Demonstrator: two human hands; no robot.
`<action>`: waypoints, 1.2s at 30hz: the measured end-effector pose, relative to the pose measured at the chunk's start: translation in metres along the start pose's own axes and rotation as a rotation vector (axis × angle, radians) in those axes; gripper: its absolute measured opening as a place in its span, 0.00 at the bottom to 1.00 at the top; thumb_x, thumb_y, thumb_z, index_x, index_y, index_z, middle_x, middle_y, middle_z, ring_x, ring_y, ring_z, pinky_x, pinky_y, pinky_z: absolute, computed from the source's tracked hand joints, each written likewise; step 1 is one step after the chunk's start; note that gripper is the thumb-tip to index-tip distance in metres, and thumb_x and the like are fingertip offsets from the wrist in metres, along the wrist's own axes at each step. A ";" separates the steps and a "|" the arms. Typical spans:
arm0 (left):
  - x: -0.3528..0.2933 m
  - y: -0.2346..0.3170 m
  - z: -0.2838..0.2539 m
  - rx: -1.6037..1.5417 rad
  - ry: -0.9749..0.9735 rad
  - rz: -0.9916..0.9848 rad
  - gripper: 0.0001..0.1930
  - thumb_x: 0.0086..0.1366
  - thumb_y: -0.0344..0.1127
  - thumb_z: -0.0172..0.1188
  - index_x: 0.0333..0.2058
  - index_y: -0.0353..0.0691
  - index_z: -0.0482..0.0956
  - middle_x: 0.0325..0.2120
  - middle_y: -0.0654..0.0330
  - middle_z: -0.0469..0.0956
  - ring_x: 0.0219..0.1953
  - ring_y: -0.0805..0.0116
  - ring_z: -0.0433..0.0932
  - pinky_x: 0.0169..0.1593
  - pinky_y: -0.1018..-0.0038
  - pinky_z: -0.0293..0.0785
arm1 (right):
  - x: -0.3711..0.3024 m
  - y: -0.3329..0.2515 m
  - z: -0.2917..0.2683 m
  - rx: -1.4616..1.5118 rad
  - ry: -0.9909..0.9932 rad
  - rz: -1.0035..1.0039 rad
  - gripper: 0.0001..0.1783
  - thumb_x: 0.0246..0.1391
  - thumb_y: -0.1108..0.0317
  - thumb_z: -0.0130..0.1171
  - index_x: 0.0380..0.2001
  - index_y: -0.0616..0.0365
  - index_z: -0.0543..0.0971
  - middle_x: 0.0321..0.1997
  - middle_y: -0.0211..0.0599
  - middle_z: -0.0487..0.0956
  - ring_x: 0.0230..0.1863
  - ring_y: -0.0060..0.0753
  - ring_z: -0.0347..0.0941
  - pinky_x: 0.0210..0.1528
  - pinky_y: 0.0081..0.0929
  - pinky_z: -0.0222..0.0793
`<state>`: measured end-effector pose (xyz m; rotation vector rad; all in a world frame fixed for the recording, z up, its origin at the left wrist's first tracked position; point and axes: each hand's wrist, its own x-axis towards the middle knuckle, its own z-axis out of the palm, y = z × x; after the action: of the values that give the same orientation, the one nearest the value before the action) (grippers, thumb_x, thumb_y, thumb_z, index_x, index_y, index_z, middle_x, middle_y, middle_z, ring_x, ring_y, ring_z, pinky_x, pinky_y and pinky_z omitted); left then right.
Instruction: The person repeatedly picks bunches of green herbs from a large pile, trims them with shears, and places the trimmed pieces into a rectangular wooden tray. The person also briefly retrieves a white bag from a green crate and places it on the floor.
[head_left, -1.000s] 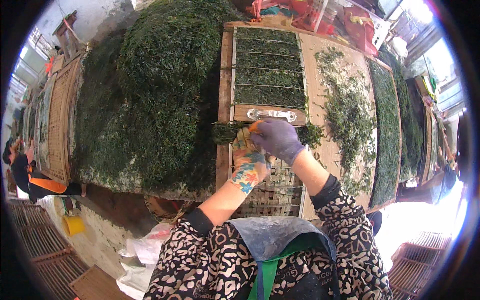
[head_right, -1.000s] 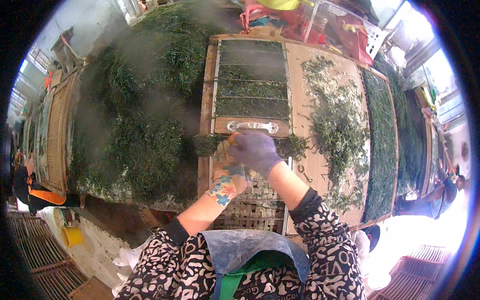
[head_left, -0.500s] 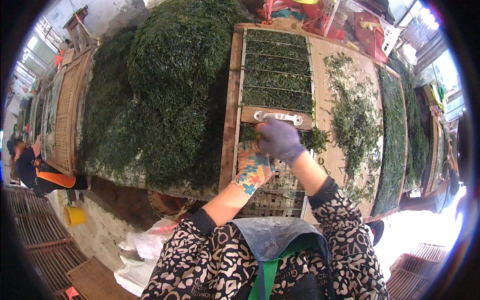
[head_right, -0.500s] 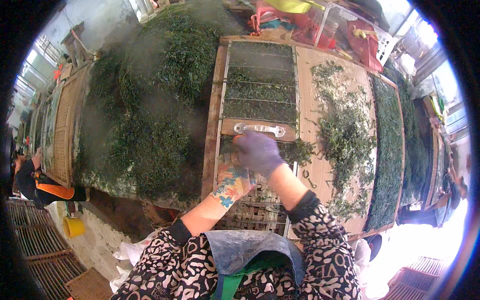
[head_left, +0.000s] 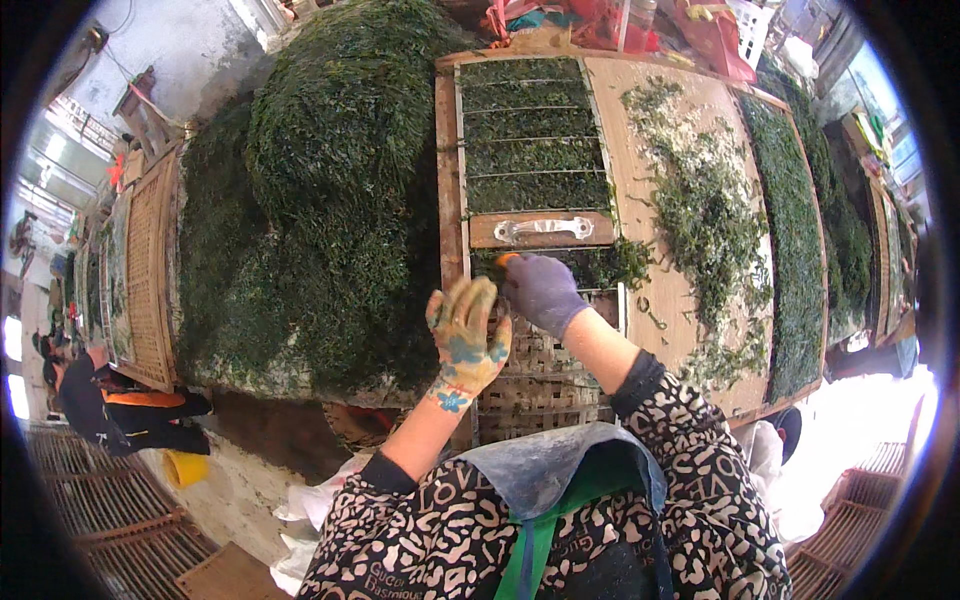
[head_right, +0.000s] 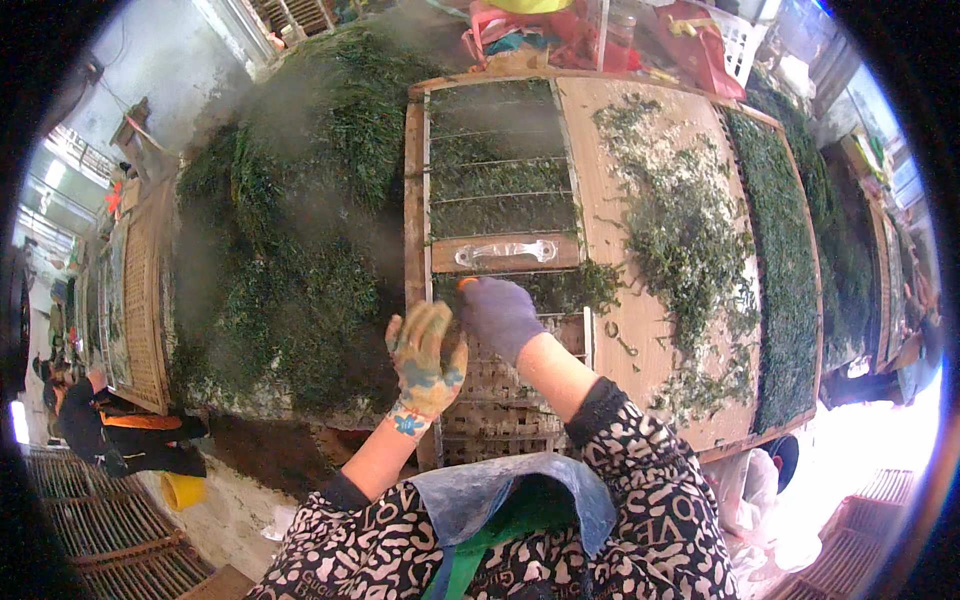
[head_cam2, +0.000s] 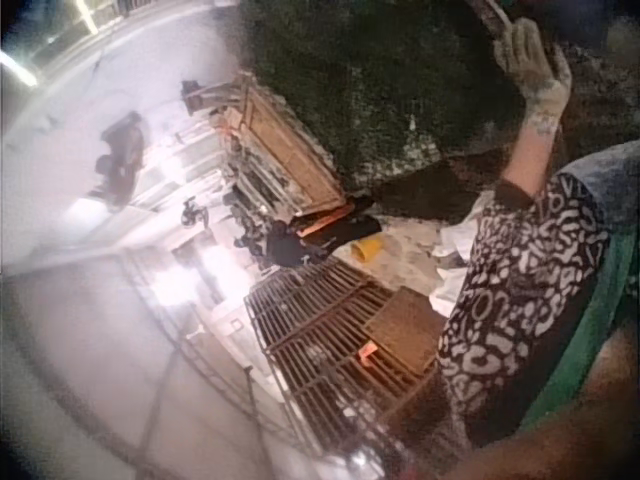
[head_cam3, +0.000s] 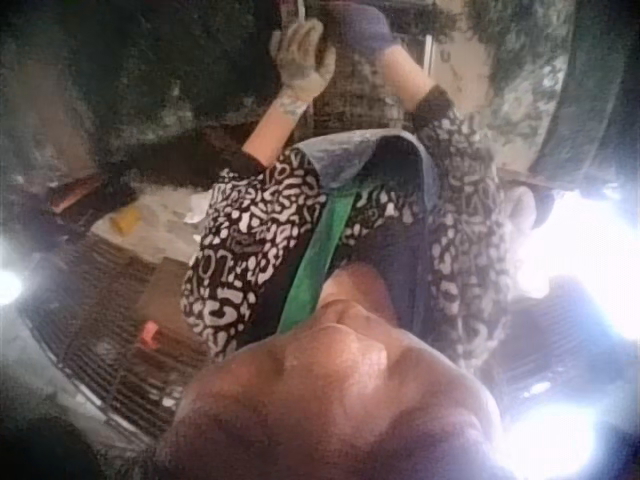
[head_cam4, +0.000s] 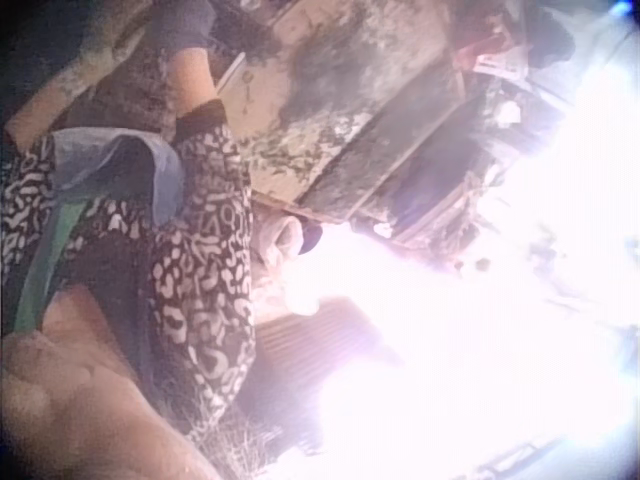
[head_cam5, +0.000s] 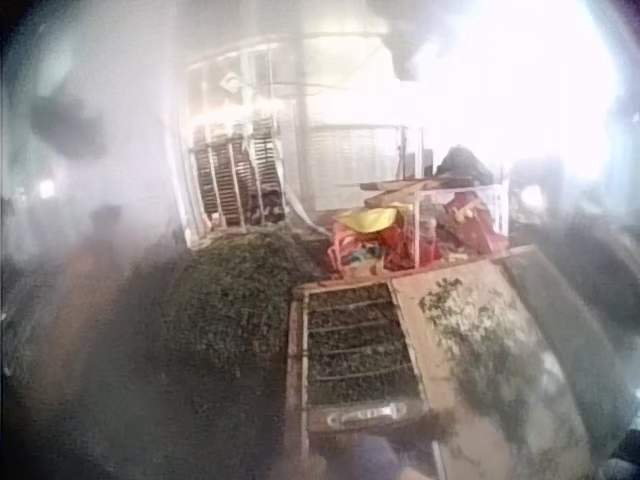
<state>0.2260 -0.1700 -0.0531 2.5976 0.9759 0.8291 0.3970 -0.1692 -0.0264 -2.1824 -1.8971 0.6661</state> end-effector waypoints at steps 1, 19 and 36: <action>-0.001 -0.001 0.000 0.064 0.139 -0.001 0.25 0.57 0.42 0.61 0.53 0.39 0.78 0.58 0.51 0.73 0.67 0.49 0.64 0.69 0.47 0.50 | -0.001 -0.002 -0.004 0.001 -0.008 -0.059 0.18 0.55 0.57 0.60 0.44 0.56 0.79 0.44 0.46 0.82 0.49 0.50 0.79 0.49 0.46 0.76; 0.074 0.073 0.103 0.281 -0.729 0.441 0.39 0.66 0.63 0.50 0.70 0.48 0.59 0.69 0.52 0.60 0.73 0.51 0.54 0.73 0.58 0.51 | -0.051 0.060 -0.065 -0.184 0.152 0.063 0.15 0.47 0.62 0.67 0.39 0.56 0.82 0.36 0.47 0.83 0.43 0.52 0.82 0.44 0.45 0.78; 0.082 0.080 0.074 0.287 -0.681 0.332 0.41 0.68 0.60 0.47 0.71 0.37 0.56 0.74 0.51 0.50 0.75 0.55 0.50 0.74 0.59 0.46 | -0.169 0.221 -0.145 0.494 0.870 0.184 0.14 0.57 0.73 0.63 0.47 0.48 0.84 0.41 0.30 0.83 0.41 0.27 0.79 0.42 0.26 0.76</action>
<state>0.3621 -0.1773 -0.0460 2.9888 0.4940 -0.1837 0.6432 -0.3490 0.0479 -1.8627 -0.9763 0.1172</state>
